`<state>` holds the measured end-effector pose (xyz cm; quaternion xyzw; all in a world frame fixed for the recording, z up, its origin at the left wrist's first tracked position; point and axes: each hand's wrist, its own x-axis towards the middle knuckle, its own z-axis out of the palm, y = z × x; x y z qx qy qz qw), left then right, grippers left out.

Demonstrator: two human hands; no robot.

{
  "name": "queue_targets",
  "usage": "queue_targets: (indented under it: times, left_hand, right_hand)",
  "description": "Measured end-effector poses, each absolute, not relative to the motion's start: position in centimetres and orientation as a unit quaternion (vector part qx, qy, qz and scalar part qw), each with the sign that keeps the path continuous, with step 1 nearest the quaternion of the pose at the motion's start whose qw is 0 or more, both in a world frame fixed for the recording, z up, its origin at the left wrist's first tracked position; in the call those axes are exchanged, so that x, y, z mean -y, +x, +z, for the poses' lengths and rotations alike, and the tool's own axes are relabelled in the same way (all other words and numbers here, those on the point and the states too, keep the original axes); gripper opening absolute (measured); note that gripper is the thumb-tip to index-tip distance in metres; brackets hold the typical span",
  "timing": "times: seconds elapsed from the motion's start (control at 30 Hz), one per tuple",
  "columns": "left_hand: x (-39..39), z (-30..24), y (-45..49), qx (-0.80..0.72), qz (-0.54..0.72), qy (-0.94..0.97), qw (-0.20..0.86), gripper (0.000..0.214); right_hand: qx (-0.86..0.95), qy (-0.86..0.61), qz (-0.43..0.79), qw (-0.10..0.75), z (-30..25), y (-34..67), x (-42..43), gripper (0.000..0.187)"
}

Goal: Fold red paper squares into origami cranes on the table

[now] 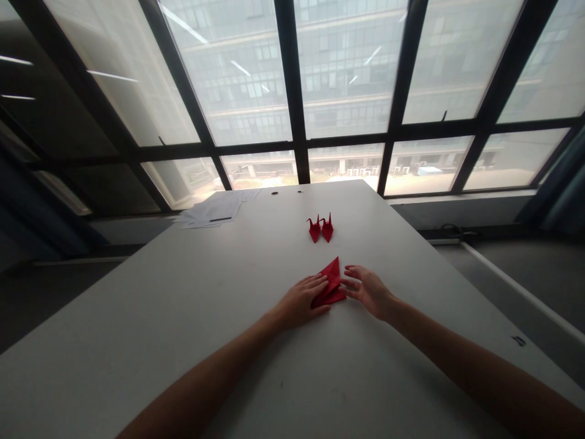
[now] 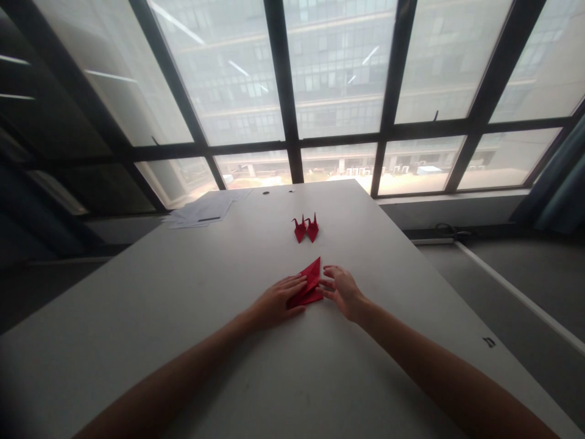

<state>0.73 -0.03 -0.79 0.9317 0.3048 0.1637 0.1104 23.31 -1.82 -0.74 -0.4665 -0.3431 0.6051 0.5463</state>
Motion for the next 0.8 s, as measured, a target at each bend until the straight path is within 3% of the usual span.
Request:
queue_targets:
  times: [0.17,0.37,0.47,0.8]
  left_hand:
    - [0.1,-0.7,0.9,-0.295,0.178,0.932,0.112,0.052]
    - [-0.2,-0.9,0.6,-0.284,0.191,0.932,0.117,0.039]
    - [-0.3,-0.9,0.6,-0.271,0.195,0.936,0.114,0.034]
    - [-0.3,-1.2,0.9,-0.246,0.23,0.936,0.102,0.025]
  right_hand:
    - [0.389,-0.488,0.517,0.585,-1.8,23.3,1.4,0.018]
    - [0.578,-0.504,0.264,0.585,-2.7,24.8,-0.6,0.019]
    - [0.615,-0.5,0.207,0.573,-2.9,25.3,-1.0,0.021]
    - [0.76,-0.44,0.163,0.45,-3.6,25.1,-0.3,0.073]
